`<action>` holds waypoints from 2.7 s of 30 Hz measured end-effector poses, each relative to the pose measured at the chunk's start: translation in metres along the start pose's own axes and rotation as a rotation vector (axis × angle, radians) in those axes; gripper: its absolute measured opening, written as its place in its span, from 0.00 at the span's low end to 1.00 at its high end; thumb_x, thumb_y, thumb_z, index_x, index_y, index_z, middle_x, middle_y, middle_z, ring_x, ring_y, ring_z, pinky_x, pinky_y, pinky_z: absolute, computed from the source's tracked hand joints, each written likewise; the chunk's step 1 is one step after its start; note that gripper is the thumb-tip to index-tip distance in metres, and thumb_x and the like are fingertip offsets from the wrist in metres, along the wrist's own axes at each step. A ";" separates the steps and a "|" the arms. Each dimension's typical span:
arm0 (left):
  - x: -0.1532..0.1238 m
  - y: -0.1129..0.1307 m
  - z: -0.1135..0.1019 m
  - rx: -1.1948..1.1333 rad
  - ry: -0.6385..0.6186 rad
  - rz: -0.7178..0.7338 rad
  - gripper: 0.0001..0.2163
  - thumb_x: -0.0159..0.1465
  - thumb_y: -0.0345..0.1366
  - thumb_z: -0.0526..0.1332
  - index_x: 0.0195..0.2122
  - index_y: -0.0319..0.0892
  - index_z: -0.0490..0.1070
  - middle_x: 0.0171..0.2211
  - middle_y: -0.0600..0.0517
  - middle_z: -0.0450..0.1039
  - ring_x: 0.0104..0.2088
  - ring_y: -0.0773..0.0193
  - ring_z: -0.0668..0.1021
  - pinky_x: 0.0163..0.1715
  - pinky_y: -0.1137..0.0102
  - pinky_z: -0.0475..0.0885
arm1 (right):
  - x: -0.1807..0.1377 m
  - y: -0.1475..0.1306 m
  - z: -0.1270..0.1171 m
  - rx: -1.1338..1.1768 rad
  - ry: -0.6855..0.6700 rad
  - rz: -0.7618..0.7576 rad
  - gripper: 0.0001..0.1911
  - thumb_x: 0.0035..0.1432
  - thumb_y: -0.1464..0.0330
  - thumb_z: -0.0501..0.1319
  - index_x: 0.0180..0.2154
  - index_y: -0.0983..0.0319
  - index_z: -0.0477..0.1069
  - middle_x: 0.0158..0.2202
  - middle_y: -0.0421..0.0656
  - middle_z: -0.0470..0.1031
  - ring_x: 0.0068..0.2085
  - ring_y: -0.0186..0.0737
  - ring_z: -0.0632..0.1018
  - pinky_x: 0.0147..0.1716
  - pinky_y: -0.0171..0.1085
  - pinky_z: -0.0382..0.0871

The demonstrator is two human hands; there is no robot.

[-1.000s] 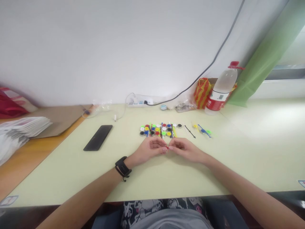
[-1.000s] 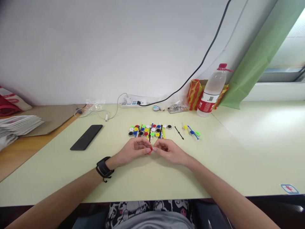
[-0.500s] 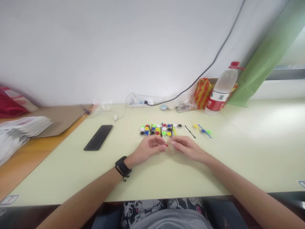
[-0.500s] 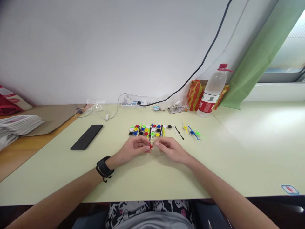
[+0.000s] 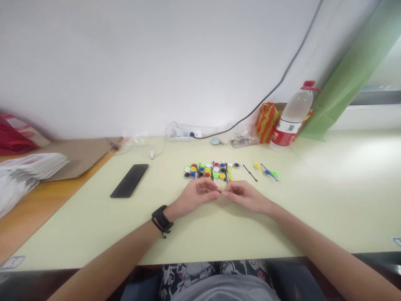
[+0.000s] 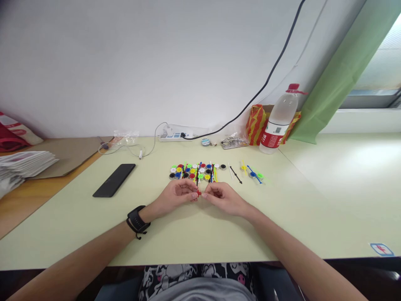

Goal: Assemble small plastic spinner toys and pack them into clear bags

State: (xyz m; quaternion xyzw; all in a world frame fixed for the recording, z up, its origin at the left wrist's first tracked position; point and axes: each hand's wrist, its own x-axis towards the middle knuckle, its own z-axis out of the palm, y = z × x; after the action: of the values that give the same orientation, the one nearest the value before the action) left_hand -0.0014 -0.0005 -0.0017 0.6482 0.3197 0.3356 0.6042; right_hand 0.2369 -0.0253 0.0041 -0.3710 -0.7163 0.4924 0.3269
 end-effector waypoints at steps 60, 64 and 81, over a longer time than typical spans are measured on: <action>0.000 0.002 0.001 0.013 -0.029 0.019 0.15 0.60 0.41 0.74 0.43 0.39 0.77 0.40 0.46 0.81 0.41 0.61 0.82 0.45 0.66 0.77 | 0.000 -0.001 0.002 -0.033 -0.026 -0.010 0.20 0.66 0.51 0.61 0.35 0.61 0.73 0.27 0.38 0.65 0.29 0.35 0.65 0.28 0.35 0.59; 0.000 0.004 0.002 0.003 -0.046 0.012 0.14 0.59 0.40 0.74 0.43 0.39 0.77 0.40 0.46 0.81 0.41 0.61 0.82 0.46 0.66 0.77 | 0.000 -0.002 0.002 -0.035 -0.035 -0.018 0.19 0.67 0.53 0.61 0.34 0.61 0.72 0.26 0.37 0.65 0.28 0.35 0.64 0.27 0.35 0.58; -0.002 0.004 0.005 0.084 -0.060 0.047 0.14 0.59 0.41 0.74 0.41 0.40 0.76 0.41 0.46 0.79 0.42 0.60 0.82 0.46 0.64 0.77 | -0.004 -0.009 0.001 -0.142 -0.127 0.025 0.18 0.66 0.62 0.58 0.25 0.60 0.62 0.21 0.35 0.64 0.24 0.32 0.62 0.24 0.34 0.53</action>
State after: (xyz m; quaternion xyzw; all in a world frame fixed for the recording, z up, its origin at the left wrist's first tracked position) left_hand 0.0015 -0.0057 0.0021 0.6900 0.2999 0.3167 0.5776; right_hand 0.2360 -0.0319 0.0120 -0.3701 -0.7639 0.4671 0.2476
